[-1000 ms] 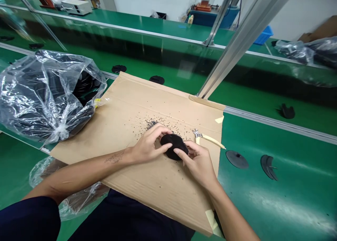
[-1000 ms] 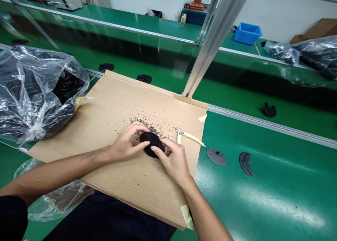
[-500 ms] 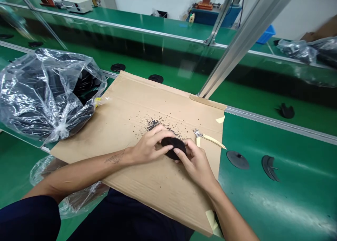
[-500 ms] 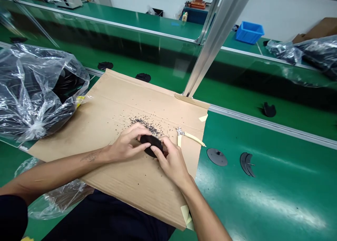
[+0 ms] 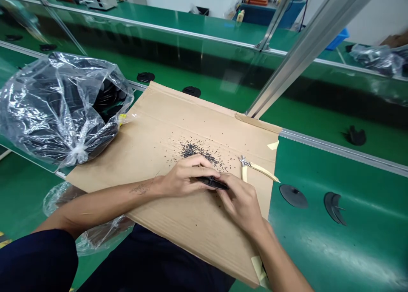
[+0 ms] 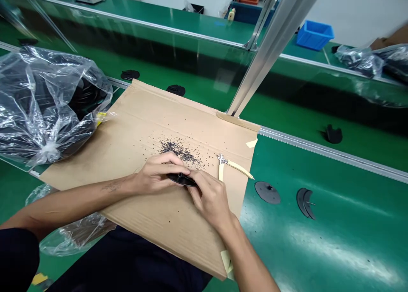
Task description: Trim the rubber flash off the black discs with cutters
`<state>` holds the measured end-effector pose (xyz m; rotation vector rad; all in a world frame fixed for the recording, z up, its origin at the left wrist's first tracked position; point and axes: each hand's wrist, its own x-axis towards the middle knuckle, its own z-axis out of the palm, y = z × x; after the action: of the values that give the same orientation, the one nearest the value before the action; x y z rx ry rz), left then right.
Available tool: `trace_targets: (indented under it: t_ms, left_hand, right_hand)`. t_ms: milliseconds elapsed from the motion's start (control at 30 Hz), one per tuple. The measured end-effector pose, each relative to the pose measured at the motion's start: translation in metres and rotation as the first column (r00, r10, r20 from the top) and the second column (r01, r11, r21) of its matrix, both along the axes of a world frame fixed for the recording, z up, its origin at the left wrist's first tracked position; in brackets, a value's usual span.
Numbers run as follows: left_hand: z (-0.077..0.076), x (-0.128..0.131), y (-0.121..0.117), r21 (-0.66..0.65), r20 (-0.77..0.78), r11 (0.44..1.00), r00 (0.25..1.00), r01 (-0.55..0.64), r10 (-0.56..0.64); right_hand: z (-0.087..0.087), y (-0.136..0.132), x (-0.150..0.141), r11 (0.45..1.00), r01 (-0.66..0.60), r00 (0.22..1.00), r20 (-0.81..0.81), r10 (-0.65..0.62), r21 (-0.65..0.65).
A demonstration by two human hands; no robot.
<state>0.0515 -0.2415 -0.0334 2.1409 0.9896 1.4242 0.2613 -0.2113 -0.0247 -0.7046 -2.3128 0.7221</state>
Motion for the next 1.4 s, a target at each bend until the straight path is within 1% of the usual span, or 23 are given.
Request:
trace_targets:
  t_ms: [167,267,433,600,833,967,1267,1400]
  left_hand:
    - [-0.0018,0.0002,0.0008,0.058,-0.050,0.998,0.999,-0.010,0.013]
    - [-0.0022,0.0001,0.0021,0.081,-0.074,0.997,0.997,-0.012,0.018]
    - [-0.0019,-0.0003,0.0027,0.104,-0.070,0.994,0.998,0.016,-0.008]
    - [-0.0009,-0.0022,0.0006,0.140,-0.090,0.990,0.996,0.024,-0.012]
    - [-0.0012,-0.0047,-0.0004,0.101,-0.117,0.993,0.992,0.056,-0.045]
    - [0.0006,-0.0040,-0.0018,0.087,-0.110,0.995,0.993,0.051,-0.042]
    - [0.0029,-0.0008,-0.0015,0.101,-0.046,0.994,0.999,0.029,-0.025]
    - [0.0017,-0.0009,-0.0013,0.042,-0.051,0.999,0.998,0.033,-0.030]
  right_hand:
    - [0.0013,0.0000,0.0025,0.999,0.032,0.999,0.027,-0.032,0.011]
    - [0.0009,-0.0003,0.0037,0.999,0.046,0.999,0.016,-0.046,0.002]
    - [-0.0026,-0.0006,0.0039,0.999,0.038,0.999,-0.035,-0.038,0.002]
    - [-0.0033,-0.0016,0.0042,1.000,0.030,0.999,-0.016,-0.030,0.005]
    - [0.0005,-0.0026,0.0034,0.998,0.012,1.000,-0.028,-0.013,-0.054]
    - [0.0029,-0.0038,0.0032,0.995,0.006,1.000,-0.024,-0.009,-0.098]
    - [0.0018,-0.0036,0.0027,0.996,-0.001,0.997,-0.076,-0.006,-0.084]
    - [0.0016,-0.0014,0.0023,0.995,-0.023,0.996,-0.091,0.015,-0.094]
